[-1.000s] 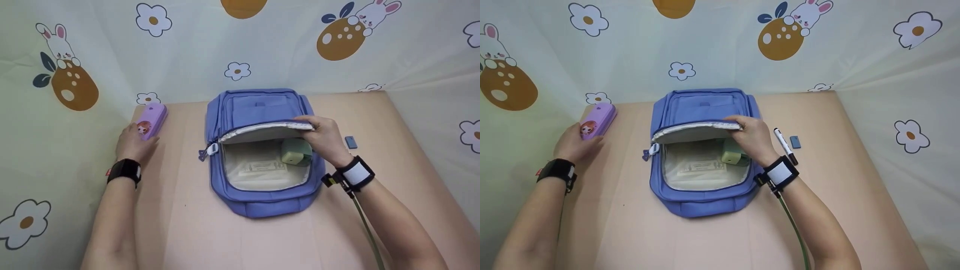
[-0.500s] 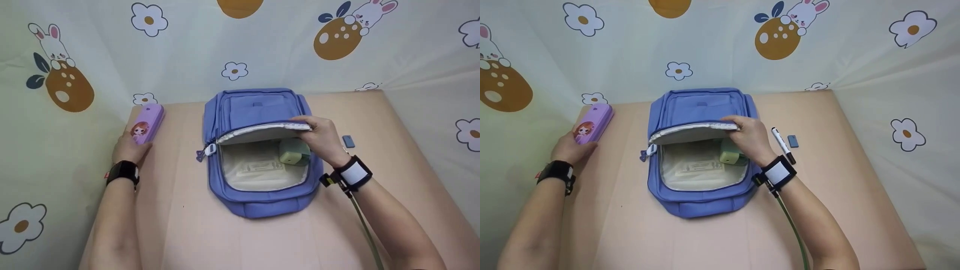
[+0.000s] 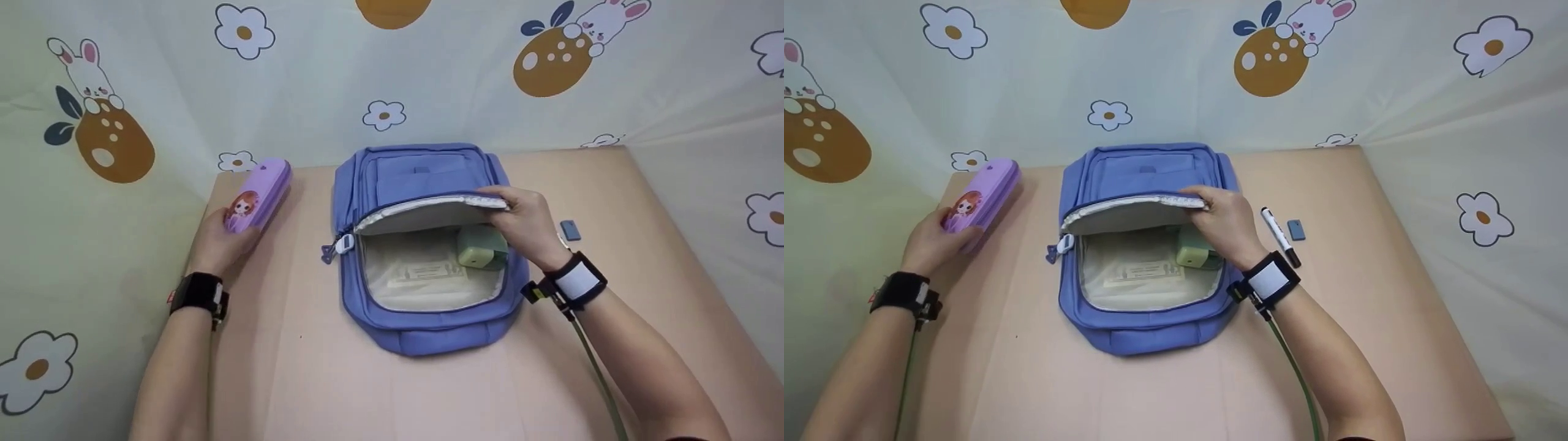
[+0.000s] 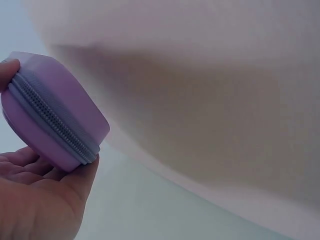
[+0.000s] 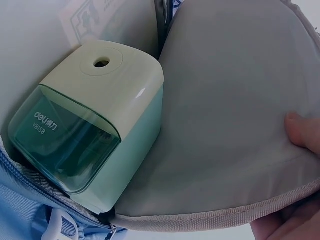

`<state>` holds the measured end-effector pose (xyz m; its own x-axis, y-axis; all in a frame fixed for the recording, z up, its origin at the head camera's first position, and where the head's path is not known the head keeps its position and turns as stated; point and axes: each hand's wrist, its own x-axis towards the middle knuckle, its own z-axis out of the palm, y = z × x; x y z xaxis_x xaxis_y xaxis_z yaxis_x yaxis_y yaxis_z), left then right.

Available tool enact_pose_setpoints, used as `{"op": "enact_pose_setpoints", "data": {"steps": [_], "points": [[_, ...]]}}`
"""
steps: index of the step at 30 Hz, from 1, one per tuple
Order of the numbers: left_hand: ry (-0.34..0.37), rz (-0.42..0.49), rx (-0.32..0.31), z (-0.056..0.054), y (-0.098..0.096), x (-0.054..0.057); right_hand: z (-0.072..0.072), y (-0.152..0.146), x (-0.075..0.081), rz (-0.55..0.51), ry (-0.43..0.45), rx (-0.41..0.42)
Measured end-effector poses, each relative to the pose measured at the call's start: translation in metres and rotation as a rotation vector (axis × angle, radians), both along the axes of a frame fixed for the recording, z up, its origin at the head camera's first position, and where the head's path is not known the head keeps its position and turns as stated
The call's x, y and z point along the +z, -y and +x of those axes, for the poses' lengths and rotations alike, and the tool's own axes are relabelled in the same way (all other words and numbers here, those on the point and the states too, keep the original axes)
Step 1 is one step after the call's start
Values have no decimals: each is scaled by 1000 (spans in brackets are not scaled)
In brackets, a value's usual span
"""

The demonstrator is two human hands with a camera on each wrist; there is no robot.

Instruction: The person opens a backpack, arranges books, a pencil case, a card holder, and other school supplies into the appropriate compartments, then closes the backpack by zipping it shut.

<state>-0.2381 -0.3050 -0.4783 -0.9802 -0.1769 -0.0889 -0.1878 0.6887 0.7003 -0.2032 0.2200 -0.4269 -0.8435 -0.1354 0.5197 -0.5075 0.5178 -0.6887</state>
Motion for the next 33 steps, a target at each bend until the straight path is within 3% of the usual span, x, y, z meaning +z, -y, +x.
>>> {"op": "enact_pose_setpoints", "data": {"steps": [8,12,19,23,27,30,33], "points": [[-179,70,-153,21,-26,24,-4,-1,1,-13,30,-53],[-217,122,-215,44,-36,36,-8,-1,1,-10,59,-63],[-191,146,-389,89,-43,66,-12,-1,2,-20,88,-76],[-174,99,-563,111,-58,76,-13,-1,2,-19,81,-80],[-197,-25,-750,120,-84,74,-13,0,2,-21,72,-79],[-256,-158,-809,118,-102,67,-12,1,4,-28,76,-77],[-293,-248,-806,116,-117,59,-10,2,4,-25,81,-80]]}}
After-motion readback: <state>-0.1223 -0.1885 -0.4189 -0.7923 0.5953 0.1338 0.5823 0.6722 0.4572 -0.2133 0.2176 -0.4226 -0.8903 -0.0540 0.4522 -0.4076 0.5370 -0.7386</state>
